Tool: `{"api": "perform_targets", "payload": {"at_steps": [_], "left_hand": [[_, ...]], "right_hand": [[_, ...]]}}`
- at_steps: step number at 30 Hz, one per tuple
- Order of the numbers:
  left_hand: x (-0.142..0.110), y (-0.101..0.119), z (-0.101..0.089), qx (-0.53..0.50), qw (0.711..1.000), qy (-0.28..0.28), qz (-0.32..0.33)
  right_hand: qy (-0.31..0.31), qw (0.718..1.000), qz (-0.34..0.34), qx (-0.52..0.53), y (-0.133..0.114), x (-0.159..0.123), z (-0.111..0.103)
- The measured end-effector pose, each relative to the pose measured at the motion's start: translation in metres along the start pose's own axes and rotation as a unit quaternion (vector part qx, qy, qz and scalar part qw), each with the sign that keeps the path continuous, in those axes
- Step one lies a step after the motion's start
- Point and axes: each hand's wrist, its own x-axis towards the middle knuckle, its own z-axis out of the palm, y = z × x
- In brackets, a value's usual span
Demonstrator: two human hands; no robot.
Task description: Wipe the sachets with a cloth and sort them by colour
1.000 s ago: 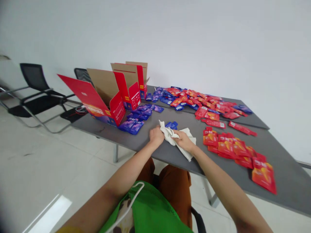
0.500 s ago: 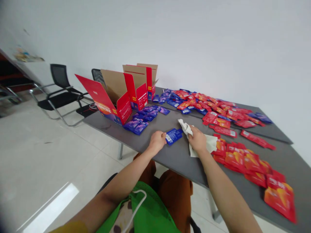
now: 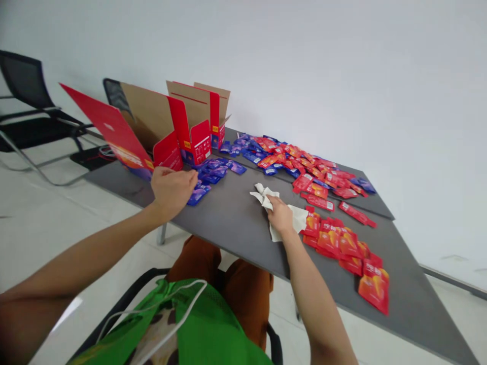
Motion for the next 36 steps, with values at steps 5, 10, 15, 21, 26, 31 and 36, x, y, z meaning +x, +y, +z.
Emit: {"api": "perform_targets", "payload": {"at_steps": [5, 10, 15, 21, 26, 31, 36], "left_hand": [[-0.017, -0.033, 0.028, 0.131, 0.978, -0.081, 0.138], [-0.045, -0.044, 0.039, 0.243, 0.946, -0.127, 0.174], [-0.046, -0.037, 0.037, 0.239, 0.952, -0.146, 0.126], [-0.029, -0.036, 0.023, 0.213, 0.947, -0.219, 0.098], [0.010, -0.046, -0.010, 0.149, 0.975, -0.155, 0.054], [0.055, -0.042, -0.018, 0.139, 0.982, -0.090, 0.088], [0.096, -0.023, 0.020, 0.134, 0.971, -0.136, 0.146]], "right_hand": [[-0.013, 1.000, -0.007, -0.016, -0.004, -0.002, -0.002], [-0.016, 1.000, -0.006, -0.012, -0.008, -0.004, -0.004], [-0.018, 1.000, -0.009, 0.006, -0.010, -0.003, -0.005], [-0.021, 0.999, -0.021, 0.025, -0.008, -0.002, -0.005], [-0.017, 0.999, -0.025, 0.017, -0.011, -0.003, -0.004], [-0.017, 1.000, -0.025, 0.004, -0.016, -0.004, -0.004], [-0.022, 1.000, -0.021, 0.006, -0.018, -0.005, -0.004]]}}
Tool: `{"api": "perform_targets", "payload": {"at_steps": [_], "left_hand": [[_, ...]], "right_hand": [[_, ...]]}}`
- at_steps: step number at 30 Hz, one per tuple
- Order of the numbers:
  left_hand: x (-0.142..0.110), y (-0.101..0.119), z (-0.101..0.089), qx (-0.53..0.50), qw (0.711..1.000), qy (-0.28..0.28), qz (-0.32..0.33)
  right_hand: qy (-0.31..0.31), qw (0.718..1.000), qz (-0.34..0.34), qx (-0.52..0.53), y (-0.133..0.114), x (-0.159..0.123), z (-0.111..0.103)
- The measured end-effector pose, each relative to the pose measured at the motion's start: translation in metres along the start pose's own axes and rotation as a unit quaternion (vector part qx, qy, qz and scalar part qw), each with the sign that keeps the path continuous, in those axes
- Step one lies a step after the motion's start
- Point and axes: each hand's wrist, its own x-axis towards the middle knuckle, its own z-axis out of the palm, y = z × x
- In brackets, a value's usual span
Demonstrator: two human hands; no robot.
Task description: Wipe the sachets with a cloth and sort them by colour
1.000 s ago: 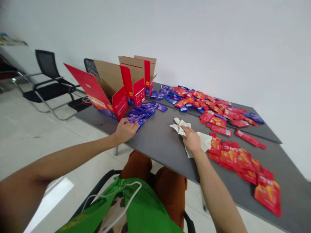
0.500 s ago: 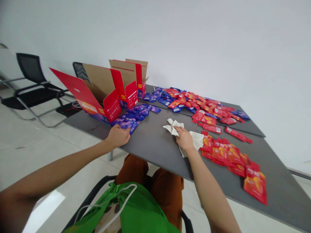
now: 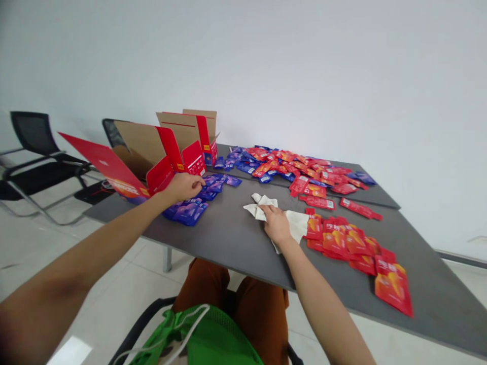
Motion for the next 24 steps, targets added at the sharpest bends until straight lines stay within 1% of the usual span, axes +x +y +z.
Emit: {"api": "perform_targets", "payload": {"at_steps": [3, 6, 9, 11, 13, 15, 17, 20, 22, 24], "left_hand": [[0.035, 0.028, 0.016, 0.014, 1.000, -0.011, -0.005], [0.072, 0.067, 0.031, 0.021, 0.999, -0.012, -0.023], [0.108, 0.109, 0.049, -0.006, 0.998, -0.022, -0.050], [0.128, 0.133, 0.062, -0.020, 0.997, -0.040, -0.065], [0.143, 0.151, 0.075, -0.017, 0.997, -0.051, -0.064], [0.155, 0.161, 0.086, 0.000, 0.998, -0.047, -0.033], [0.164, 0.163, 0.096, 0.017, 0.999, -0.039, 0.016], [0.175, 0.161, 0.107, 0.033, 0.994, -0.071, 0.080], [0.178, 0.160, 0.111, 0.035, 0.990, -0.097, 0.098], [0.178, 0.161, 0.114, 0.032, 0.989, -0.108, 0.096]], "right_hand": [[-0.005, 1.000, 0.003, 0.007, -0.001, 0.000, -0.001], [-0.007, 1.000, 0.009, 0.010, -0.003, 0.000, -0.001], [-0.011, 1.000, 0.015, 0.009, -0.004, -0.001, -0.002], [-0.016, 1.000, 0.017, 0.009, -0.004, -0.001, -0.003], [-0.018, 1.000, 0.016, 0.010, -0.004, -0.002, -0.003], [-0.018, 1.000, 0.011, 0.011, -0.004, -0.002, -0.004], [-0.015, 1.000, 0.004, 0.010, -0.003, -0.003, -0.004], [-0.016, 1.000, 0.000, 0.003, -0.003, -0.003, -0.003], [-0.020, 1.000, -0.003, -0.004, -0.003, -0.004, -0.003], [-0.024, 1.000, -0.004, -0.006, -0.005, -0.004, -0.003]]}}
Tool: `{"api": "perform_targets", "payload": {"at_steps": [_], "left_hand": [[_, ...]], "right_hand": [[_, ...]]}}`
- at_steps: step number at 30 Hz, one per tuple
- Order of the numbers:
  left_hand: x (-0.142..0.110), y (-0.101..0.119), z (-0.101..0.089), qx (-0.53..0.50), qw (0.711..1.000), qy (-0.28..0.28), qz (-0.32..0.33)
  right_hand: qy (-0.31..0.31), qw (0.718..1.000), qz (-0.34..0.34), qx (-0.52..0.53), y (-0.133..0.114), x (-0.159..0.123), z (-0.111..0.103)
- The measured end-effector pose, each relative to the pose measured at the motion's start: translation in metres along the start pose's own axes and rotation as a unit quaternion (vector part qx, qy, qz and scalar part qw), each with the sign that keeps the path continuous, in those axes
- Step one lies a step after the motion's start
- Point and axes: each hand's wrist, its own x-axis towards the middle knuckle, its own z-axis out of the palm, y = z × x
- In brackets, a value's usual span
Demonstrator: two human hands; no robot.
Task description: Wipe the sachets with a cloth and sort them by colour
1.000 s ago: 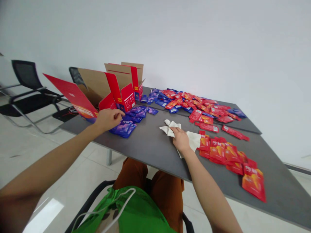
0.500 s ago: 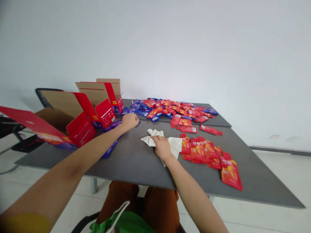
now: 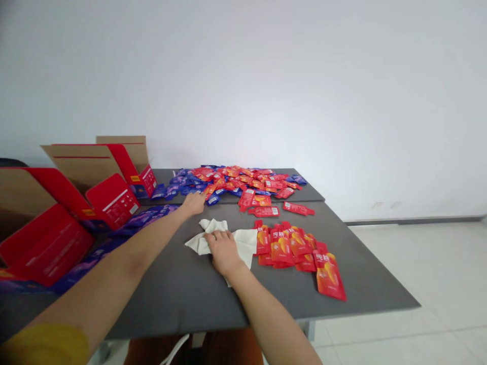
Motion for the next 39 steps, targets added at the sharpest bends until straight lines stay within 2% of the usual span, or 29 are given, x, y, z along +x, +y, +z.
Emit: {"api": "perform_targets", "payload": {"at_steps": [4, 7, 11, 13, 15, 17, 20, 22, 24, 26, 28, 32, 36, 39], "left_hand": [[-0.007, 0.005, 0.000, -0.010, 1.000, 0.000, -0.024], [-0.015, 0.002, -0.008, -0.016, 0.999, 0.016, -0.046], [-0.027, -0.019, -0.033, -0.029, 0.996, 0.047, -0.067], [-0.035, -0.037, -0.050, -0.051, 0.997, 0.049, -0.042], [-0.047, -0.056, -0.067, -0.082, 0.997, -0.008, 0.009], [-0.062, -0.072, -0.083, -0.116, 0.986, -0.108, 0.056], [-0.086, -0.082, -0.101, -0.178, 0.952, -0.236, 0.079], [-0.101, -0.076, -0.106, -0.213, 0.921, -0.317, 0.078], [-0.112, -0.062, -0.104, -0.235, 0.886, -0.390, 0.087], [-0.118, -0.044, -0.093, -0.247, 0.867, -0.423, 0.094], [-0.121, -0.026, -0.075, -0.247, 0.875, -0.409, 0.081], [-0.122, -0.001, -0.034, -0.249, 0.919, -0.303, 0.038], [-0.128, 0.006, -0.001, -0.330, 0.934, -0.137, 0.018], [-0.132, 0.007, 0.017, -0.387, 0.922, -0.015, -0.023]], "right_hand": [[-0.007, 1.000, 0.002, -0.002, -0.003, 0.000, 0.000], [-0.004, 1.000, 0.004, -0.006, -0.004, 0.001, 0.000], [0.007, 1.000, -0.010, 0.025, -0.002, 0.001, -0.001], [0.010, 0.995, -0.057, 0.079, -0.002, 0.000, -0.002], [0.016, 0.982, -0.122, 0.147, -0.003, -0.002, -0.006], [0.037, 0.965, -0.164, 0.200, -0.006, -0.005, -0.011], [0.093, 0.952, -0.167, 0.240, -0.012, -0.007, -0.021], [0.131, 0.944, -0.162, 0.257, -0.016, -0.007, -0.025], [0.164, 0.935, -0.164, 0.270, -0.020, -0.007, -0.024], [0.173, 0.933, -0.173, 0.265, -0.024, -0.007, -0.019], [0.143, 0.942, -0.189, 0.236, -0.028, -0.008, -0.010], [0.029, 0.967, -0.197, 0.159, -0.033, -0.014, 0.006], [0.011, 0.971, -0.206, 0.124, -0.038, -0.021, 0.007], [-0.002, 0.984, -0.164, 0.072, -0.042, -0.025, 0.001]]}}
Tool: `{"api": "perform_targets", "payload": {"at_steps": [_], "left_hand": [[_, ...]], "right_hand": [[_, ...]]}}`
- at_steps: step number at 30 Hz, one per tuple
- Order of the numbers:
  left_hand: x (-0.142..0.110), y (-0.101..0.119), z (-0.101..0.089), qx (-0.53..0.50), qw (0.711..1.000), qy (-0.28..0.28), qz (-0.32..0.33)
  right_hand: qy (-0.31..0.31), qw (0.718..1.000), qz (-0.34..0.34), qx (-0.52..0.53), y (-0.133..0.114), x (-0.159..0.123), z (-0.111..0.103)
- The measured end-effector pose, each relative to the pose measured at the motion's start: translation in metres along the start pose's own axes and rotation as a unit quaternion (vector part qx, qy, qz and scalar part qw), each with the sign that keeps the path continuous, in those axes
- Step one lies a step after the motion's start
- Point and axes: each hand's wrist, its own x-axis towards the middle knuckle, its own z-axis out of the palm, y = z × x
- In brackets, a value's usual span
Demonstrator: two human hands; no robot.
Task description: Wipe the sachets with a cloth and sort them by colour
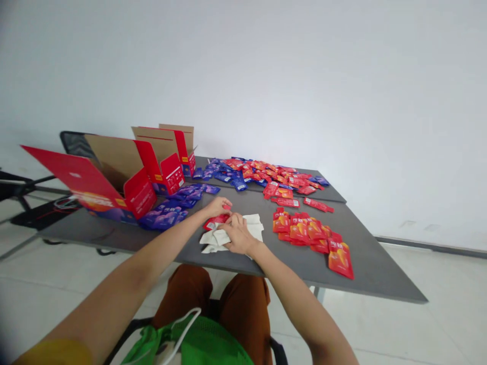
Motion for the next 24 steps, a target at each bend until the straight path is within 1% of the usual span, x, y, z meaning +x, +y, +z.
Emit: {"api": "perform_targets", "payload": {"at_steps": [2, 5, 7, 9, 11, 13, 15, 17, 18, 20, 21, 22, 24], "left_hand": [[-0.001, -0.004, 0.007, -0.033, 0.998, 0.057, -0.007], [-0.008, -0.003, 0.010, -0.078, 0.989, 0.125, -0.032], [-0.026, 0.001, 0.008, -0.083, 0.978, 0.188, -0.039], [-0.056, 0.008, 0.006, -0.046, 0.970, 0.238, -0.031], [-0.093, 0.015, 0.009, 0.025, 0.971, 0.237, -0.027], [-0.127, 0.021, 0.016, 0.102, 0.966, 0.234, -0.051], [-0.151, 0.024, 0.025, 0.152, 0.963, 0.218, -0.034], [-0.163, 0.025, 0.034, 0.179, 0.965, 0.193, -0.015], [-0.166, 0.025, 0.038, 0.189, 0.964, 0.185, -0.017], [-0.169, 0.026, 0.044, 0.206, 0.960, 0.184, -0.043], [-0.170, 0.027, 0.047, 0.212, 0.957, 0.187, -0.060], [-0.171, 0.027, 0.049, 0.216, 0.955, 0.189, -0.074], [-0.173, 0.029, 0.050, 0.219, 0.953, 0.193, -0.086]], "right_hand": [[-0.032, 0.998, 0.038, -0.030, -0.004, 0.002, -0.005], [-0.082, 0.993, 0.063, -0.064, -0.008, 0.008, -0.012], [-0.099, 0.989, 0.077, -0.081, -0.011, 0.012, -0.015], [-0.103, 0.987, 0.088, -0.089, -0.012, 0.014, -0.014], [-0.097, 0.987, 0.097, -0.085, -0.009, 0.014, -0.011], [-0.089, 0.987, 0.117, -0.066, -0.002, 0.015, -0.005], [-0.076, 0.985, 0.146, -0.045, 0.010, 0.019, 0.000], [-0.043, 0.980, 0.191, -0.042, 0.024, 0.026, 0.003], [-0.019, 0.974, 0.223, -0.048, 0.031, 0.030, 0.004], [0.035, 0.958, 0.278, -0.054, 0.044, 0.038, 0.005], [0.061, 0.955, 0.288, -0.041, 0.050, 0.041, 0.006], [0.087, 0.956, 0.280, -0.013, 0.054, 0.043, 0.006], [0.132, 0.963, 0.220, 0.079, 0.055, 0.045, 0.008]]}}
